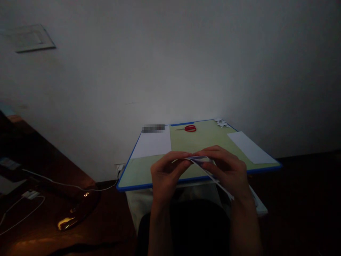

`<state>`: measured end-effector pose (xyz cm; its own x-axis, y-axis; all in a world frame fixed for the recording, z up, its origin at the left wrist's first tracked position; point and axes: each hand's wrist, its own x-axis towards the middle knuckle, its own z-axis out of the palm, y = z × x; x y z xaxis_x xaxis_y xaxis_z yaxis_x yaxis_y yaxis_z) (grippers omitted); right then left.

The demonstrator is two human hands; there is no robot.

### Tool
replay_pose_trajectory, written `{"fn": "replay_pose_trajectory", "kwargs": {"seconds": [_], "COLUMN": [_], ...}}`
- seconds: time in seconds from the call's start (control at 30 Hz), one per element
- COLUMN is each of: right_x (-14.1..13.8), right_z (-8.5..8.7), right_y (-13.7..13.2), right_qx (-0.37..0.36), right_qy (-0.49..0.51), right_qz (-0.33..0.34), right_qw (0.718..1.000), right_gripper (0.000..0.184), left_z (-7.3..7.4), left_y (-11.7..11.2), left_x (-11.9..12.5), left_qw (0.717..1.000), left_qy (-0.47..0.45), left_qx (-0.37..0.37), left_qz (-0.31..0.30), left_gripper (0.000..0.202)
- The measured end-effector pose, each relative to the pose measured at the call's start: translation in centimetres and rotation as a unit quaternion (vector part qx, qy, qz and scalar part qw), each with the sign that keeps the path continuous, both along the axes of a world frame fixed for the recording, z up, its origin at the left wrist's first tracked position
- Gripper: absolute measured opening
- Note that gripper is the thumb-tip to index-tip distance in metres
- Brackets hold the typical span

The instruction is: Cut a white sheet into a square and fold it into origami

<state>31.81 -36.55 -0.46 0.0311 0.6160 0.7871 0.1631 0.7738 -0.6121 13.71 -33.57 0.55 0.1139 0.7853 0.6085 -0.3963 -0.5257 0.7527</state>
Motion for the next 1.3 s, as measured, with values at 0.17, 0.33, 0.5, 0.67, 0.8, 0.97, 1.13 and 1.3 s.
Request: {"fn": "replay_pose_trajectory", "kwargs": {"seconds": [0.17,0.33,0.5,0.67,0.8,0.97,1.13,1.3], "right_x": [-0.21,-0.41,-0.52,-0.56,-0.59,-0.60,-0.49,-0.39], "right_z": [0.08,0.40,0.44,0.35,0.34,0.22,0.19,0.19], "right_y": [-0.12,-0.24,-0.42,-0.51,-0.44,-0.47,-0.51,-0.58], "right_qx": [-0.003,0.004,0.021,0.030,0.040,0.042,0.038,0.033], "right_qy": [0.011,0.014,0.013,0.020,0.025,0.027,0.018,0.013], "right_qz": [0.006,0.005,0.006,0.016,0.020,0.028,0.020,0.019], "right_qw": [1.000,1.000,1.000,0.999,0.999,0.998,0.999,0.999], "right_gripper": [0.026,0.025,0.029,0.030,0.028,0.029,0.032,0.031], "left_z": [0.05,0.14,0.32,0.61,0.64,0.55,0.56,0.51], "left_y": [0.00,-0.22,-0.40,-0.50,-0.63,-0.68,-0.68,-0.69], "left_x": [0.18,-0.01,-0.19,-0.30,-0.29,-0.26,-0.46,-0.66], "left_qw": [1.000,1.000,0.998,0.997,0.997,0.997,0.995,0.993], "left_qy": [0.002,0.003,0.011,0.022,0.028,0.030,0.042,0.054], "left_qx": [0.006,0.024,0.049,0.061,0.054,0.062,0.074,0.085], "left_qz": [0.025,0.017,0.033,0.046,0.048,0.044,0.058,0.063], "left_gripper": [0.009,0.011,0.018,0.017,0.016,0.020,0.020,0.024]}}
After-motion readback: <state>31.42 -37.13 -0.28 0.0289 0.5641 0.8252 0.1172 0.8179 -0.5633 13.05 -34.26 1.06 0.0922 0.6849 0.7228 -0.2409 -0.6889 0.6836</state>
